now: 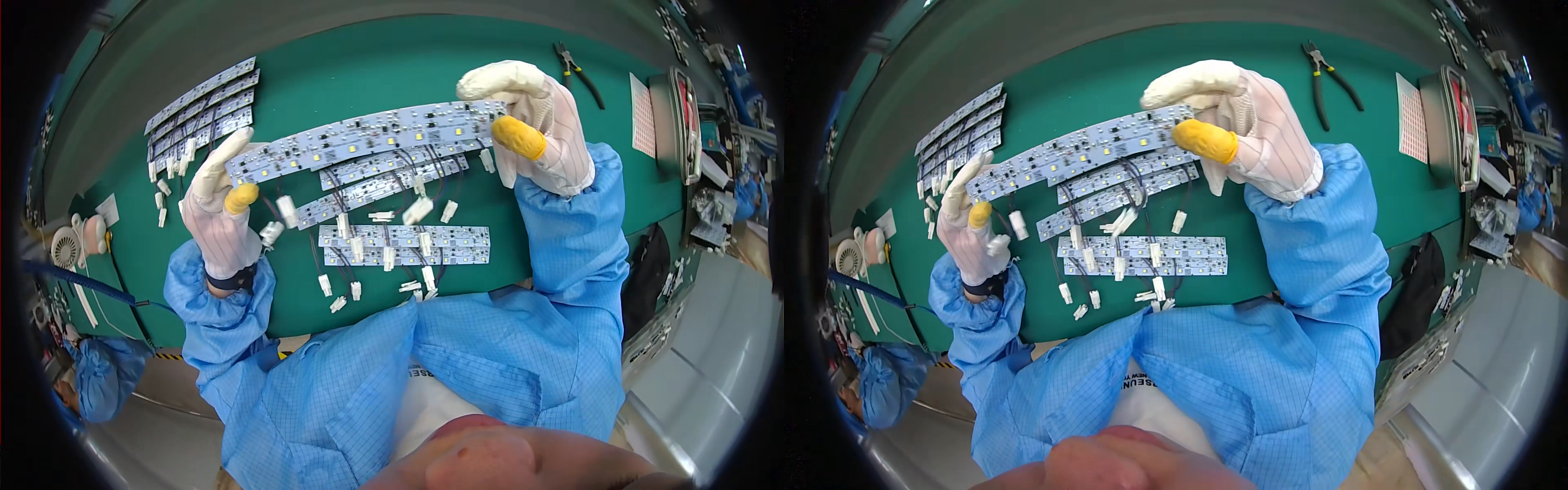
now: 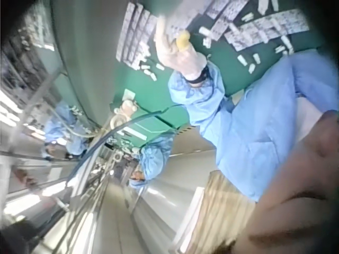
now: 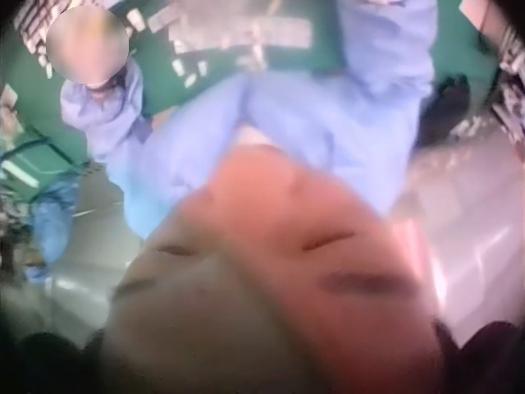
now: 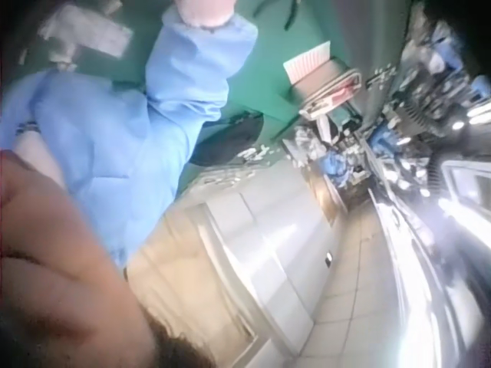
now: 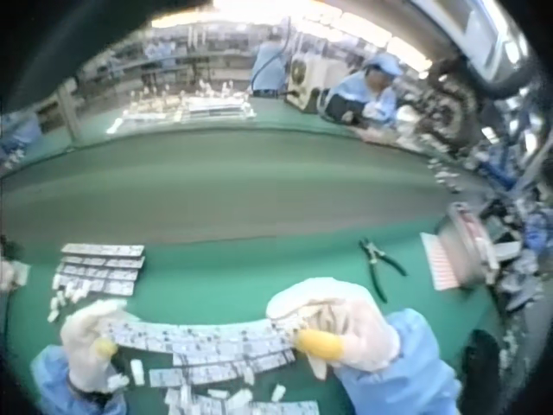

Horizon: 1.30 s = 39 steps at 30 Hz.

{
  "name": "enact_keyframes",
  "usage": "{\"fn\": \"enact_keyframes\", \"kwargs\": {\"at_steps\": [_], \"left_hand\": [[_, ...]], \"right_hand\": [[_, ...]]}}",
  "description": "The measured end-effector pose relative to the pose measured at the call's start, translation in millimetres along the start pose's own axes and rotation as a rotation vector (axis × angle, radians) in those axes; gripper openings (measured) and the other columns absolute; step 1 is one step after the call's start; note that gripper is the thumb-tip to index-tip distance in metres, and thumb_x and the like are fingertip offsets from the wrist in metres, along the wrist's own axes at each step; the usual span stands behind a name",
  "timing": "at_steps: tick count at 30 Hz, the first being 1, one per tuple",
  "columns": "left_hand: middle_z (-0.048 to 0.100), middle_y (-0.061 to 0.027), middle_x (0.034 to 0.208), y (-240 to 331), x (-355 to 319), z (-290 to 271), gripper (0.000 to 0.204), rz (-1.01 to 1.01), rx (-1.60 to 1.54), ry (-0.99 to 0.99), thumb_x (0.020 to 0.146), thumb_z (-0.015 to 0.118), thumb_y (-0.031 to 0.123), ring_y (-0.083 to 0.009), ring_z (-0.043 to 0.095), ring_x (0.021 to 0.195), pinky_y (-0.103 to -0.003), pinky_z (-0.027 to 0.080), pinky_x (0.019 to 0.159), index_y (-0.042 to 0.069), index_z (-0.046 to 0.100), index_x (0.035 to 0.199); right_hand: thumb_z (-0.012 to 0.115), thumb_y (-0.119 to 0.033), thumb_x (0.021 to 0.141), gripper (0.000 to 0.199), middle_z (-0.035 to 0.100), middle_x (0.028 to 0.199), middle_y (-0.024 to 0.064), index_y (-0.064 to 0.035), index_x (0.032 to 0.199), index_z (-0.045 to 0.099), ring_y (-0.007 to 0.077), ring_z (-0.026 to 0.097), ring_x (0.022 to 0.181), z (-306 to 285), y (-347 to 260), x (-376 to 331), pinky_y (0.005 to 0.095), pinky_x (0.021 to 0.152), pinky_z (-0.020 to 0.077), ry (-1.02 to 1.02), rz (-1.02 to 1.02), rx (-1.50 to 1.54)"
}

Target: The worker is assembling and inspecting strips of LEDs or electronic components on a workbench.

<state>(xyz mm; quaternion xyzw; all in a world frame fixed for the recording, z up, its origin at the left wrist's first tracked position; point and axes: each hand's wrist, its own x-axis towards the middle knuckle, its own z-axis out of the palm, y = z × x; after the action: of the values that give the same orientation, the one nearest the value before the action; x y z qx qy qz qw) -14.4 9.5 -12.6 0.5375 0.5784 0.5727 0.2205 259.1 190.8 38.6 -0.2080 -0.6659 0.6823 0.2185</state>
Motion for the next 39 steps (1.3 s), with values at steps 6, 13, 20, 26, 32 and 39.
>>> {"fn": "enact_keyframes", "kwargs": {"at_steps": [6, 13, 20, 26, 32, 39], "left_hand": [[0.064, -0.0153, 0.104, 5.6, 3.2, 4.6, 0.065, -0.142, -0.051, 0.036, 0.083, 0.064, 0.046, -0.0162, 0.061, 0.092, -0.028, 0.047, 0.083, -0.007, 0.054, 0.118], [0.061, -0.0205, 0.111, 3.1, -14.5, 9.6, 0.046, -0.051, -0.164, 0.057, 0.086, 0.065, 0.024, -0.0216, 0.061, 0.098, -0.033, 0.044, 0.092, -0.006, 0.05, 0.117], [0.066, -0.0197, 0.092, 24.1, -0.8, 15.5, 0.048, 0.384, 0.276, -0.138, 0.064, 0.081, 0.01, -0.0312, 0.066, 0.089, -0.046, 0.052, 0.084, -0.003, 0.059, 0.105], [0.066, -0.018, 0.092, 22.2, -6.4, 8.1, 0.048, 0.454, 0.33, -0.249, 0.069, 0.077, 0.016, -0.0304, 0.066, 0.088, -0.047, 0.053, 0.084, -0.002, 0.057, 0.109], [0.065, -0.0182, 0.093, 20.3, -14.3, 6.8, 0.044, 0.534, 0.413, -0.299, 0.075, 0.072, 0.024, -0.0296, 0.066, 0.086, -0.045, 0.054, 0.083, -0.001, 0.057, 0.109], [0.066, -0.0175, 0.091, 17.5, -16.6, 14.5, 0.044, 0.568, 0.375, -0.22, 0.071, 0.075, 0.023, -0.0291, 0.067, 0.085, -0.043, 0.054, 0.081, -0.002, 0.059, 0.103]], "right_hand": [[0.066, -0.034, 0.083, 0.054, 0.063, 0.094, 0.0131, 0.0054, 0.116, 0.051, 0.0085, 0.057, 0.047, -7.9, 11.6, -1.7, 0.0157, 0.044, 0.0453, -0.022, -0.043, 0.05], [0.069, -0.049, 0.076, 0.079, 0.057, 0.114, 0.0168, 0.0044, 0.128, 0.041, 0.024, 0.058, 0.105, -56.2, 6.2, -1.6, 0.0319, 0.082, 0.049, 0.144, -0.025, -0.846], [0.073, -0.035, 0.075, 0.076, 0.047, 0.126, 0.0217, -0.0061, 0.134, 0.036, 0.0353, 0.05, 0.112, -115.7, 75.8, -45.5, 0.0417, 0.089, 0.046, 0.689, 0.402, -1.718], [0.055, -0.008, 0.085, 0.044, 0.057, 0.092, 0.0123, -0.012, 0.128, 0.046, 0.027, 0.058, 0.082, -45.6, 53.7, -22.6, 0.034, 0.075, 0.0486, 0.6, 0.125, -0.936], [0.07, -0.016, 0.075, 0.034, 0.057, 0.088, 0.0108, -0.0065, 0.105, 0.057, 0.0279, 0.057, 0.08, 39.6, 11.8, -7.6, 0.034, 0.071, 0.0474, 0.127, -0.139, -1.101], [0.072, -0.013, 0.072, 0.043, 0.054, 0.099, 0.0118, -0.0085, 0.111, 0.053, 0.0283, 0.058, 0.085, 47.0, 17.0, -7.9, 0.0339, 0.069, 0.0504, 0.121, -0.027, -1.241]]}}
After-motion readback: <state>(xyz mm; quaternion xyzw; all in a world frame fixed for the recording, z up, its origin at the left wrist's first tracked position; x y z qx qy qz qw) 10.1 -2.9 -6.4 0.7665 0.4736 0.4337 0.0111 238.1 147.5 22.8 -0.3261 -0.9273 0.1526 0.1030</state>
